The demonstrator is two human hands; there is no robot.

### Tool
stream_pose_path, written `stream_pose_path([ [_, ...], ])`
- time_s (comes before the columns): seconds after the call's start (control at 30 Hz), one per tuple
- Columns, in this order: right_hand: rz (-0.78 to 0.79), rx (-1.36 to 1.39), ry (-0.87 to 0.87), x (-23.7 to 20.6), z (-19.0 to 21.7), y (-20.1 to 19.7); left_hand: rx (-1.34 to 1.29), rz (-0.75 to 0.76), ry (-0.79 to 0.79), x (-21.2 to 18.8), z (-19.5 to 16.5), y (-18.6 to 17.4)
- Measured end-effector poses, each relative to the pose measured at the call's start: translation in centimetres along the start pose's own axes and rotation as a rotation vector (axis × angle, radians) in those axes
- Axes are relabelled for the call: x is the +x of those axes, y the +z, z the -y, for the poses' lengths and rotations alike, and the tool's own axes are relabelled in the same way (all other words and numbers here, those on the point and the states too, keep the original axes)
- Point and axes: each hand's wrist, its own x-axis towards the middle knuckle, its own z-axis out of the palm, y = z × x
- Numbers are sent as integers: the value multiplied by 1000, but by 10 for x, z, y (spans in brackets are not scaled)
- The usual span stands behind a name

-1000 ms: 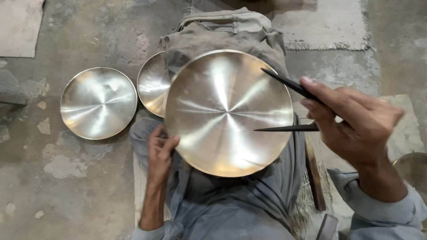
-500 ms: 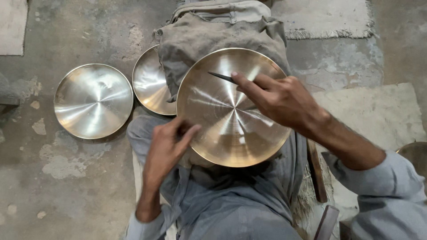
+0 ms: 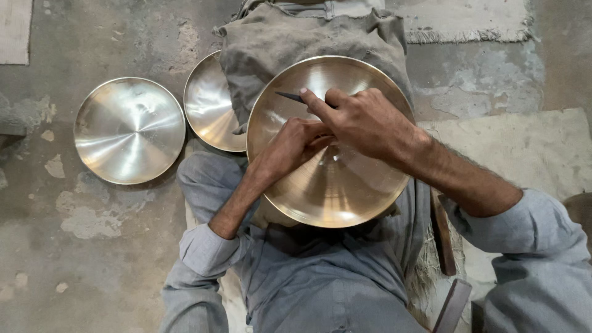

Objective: The person sits cross-legged on the floor and uses a pointed metal tool to engrave radial lines on a brass plate resting on a cushion on their lap. They repeatedly rotate the plate and continue engraving, then set the finished plate aside and pick up another to repeat the process.

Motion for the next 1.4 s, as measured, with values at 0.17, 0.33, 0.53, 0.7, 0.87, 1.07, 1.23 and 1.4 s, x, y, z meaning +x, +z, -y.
stream_pose_path([
  [0.17,54,31,42,4,1,-1,7,-8,0,-1,3,3],
  [0.33,53,39,50,6,0,0,56,4,-39,-2,2,3],
  [0.53,29,30,38,5,-1,3,73,-2,-53,-3,1,3],
  [0.7,43,27,32,4,-1,4,64,-9,-32,-4,0,4],
  [0.87,66,16,35,4,1,4,64,6,-76,-5,1,6],
  [1.07,121,-127,36,7,9,-10,145,38,-87,-6,6,9],
  [1.23,294,-229,57,6,7,-27,166,18,-7,0,8,9],
  [1.4,138,-485,-82,7,-1,-29,131,-24,93,5,6,5],
])
